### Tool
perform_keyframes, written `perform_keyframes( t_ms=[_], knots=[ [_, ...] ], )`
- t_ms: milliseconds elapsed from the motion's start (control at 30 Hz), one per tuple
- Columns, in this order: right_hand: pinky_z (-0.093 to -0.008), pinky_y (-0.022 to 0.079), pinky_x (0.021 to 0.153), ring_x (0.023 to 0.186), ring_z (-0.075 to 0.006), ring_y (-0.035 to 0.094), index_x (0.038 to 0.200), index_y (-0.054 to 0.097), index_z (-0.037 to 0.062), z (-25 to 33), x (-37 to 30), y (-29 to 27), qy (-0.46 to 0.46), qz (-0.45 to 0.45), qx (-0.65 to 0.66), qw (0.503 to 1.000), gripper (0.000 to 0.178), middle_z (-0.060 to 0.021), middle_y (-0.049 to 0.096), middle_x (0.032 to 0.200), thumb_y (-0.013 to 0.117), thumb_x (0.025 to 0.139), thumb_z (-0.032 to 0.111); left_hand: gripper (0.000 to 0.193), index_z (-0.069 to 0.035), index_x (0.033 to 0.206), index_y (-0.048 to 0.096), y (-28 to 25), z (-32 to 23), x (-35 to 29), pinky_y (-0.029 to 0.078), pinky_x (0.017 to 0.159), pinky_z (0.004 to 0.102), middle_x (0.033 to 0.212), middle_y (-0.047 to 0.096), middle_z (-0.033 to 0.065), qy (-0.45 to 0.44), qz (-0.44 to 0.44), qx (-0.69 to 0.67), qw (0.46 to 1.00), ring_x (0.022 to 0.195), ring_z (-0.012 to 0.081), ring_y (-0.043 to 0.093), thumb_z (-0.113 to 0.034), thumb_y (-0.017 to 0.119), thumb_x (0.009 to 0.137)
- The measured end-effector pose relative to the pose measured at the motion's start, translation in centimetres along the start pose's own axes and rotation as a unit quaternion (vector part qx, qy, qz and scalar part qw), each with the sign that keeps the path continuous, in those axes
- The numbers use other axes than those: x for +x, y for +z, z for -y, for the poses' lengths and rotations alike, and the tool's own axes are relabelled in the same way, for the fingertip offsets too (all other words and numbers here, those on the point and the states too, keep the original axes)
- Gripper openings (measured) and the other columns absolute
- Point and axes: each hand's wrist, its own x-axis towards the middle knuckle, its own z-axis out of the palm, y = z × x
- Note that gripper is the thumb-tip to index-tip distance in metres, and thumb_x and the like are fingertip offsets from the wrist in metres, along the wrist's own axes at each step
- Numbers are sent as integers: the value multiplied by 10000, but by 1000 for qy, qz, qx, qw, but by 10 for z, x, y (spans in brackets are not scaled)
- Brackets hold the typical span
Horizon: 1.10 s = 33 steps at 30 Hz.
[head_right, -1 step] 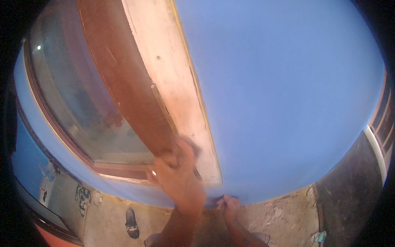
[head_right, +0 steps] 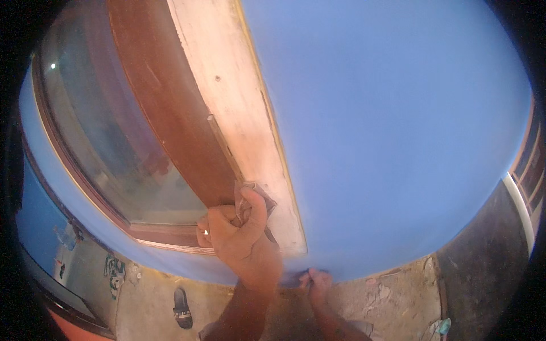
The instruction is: The person sands the wooden frame of a window using a small abrasive pad. They work along the vertical and horizontal edges of the frame, repeatedly rubbing the surface to smooth it.
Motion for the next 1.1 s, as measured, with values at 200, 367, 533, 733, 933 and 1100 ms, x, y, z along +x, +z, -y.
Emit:
perform_keyframes(
  t_ms=[200, 367, 533, 733, 933, 1100],
  knots=[
    [-307, 430, 583, 592, -144, 591, 671, 687, 31, 14, -2, 14, 23, -6, -11, 1000, 418, -57, 693, 679, 704, 1013, 270, 238, -51, 1021, 814, 1, 28, -53, 328, 1074, 512, 947, 724, 92, -55, 119, -21, 991, 1001, 267, 611, -244, 685, 1071],
    [-368, 485, 567, 529, -225, 619, 705, 745, -57, 4, 13, 11, -18, 13, -7, 1000, 442, -137, 689, 628, 685, 1005, 263, 261, -60, 1026, 803, 16, 13, -26, 343, 1016, 465, 892, 765, 32, -137, 160, -117, 970, 951, 219, 661, -267, 655, 1084],
    [-366, 486, 567, 529, -223, 623, 704, 750, -50, -3, 15, 2, 3, -17, -6, 1000, 453, -139, 692, 633, 687, 1012, 276, 263, -7, 1002, 742, 5, -51, 74, 482, 842, 359, 892, 708, 110, 129, -25, 101, 986, 837, 192, 664, -247, 683, 1092],
    [-369, 479, 562, 524, -226, 624, 713, 759, -45, 3, 11, 6, 31, 4, -27, 999, 454, -136, 705, 645, 672, 1034, 263, 96, 61, 1083, 654, 44, -9, 7, 549, 809, 335, 1099, 623, 196, -36, -73, -262, 962, 887, 239, 644, -13, 700, 1045],
    [-347, 452, 523, 523, -204, 612, 705, 742, -30, 5, 15, 4, -5, 31, -48, 998, 473, -120, 695, 637, 670, 1052, 283, 127, -49, 1050, 756, 30, 17, -20, 404, 1069, 505, 1348, 693, 261, 226, -80, 163, 957, 1290, 336, 503, -38, 644, 992],
    [-313, 435, 516, 512, -176, 592, 673, 703, -15, 7, 10, 9, -25, 10, -36, 999, 508, -111, 685, 638, 684, 1058, 315, 213, -168, 1037, 818, 23, 27, -13, 286, 1093, 523, 1511, 658, 159, 300, -28, 184, 936, 1391, 353, 389, -104, 655, 914]
  ],
)
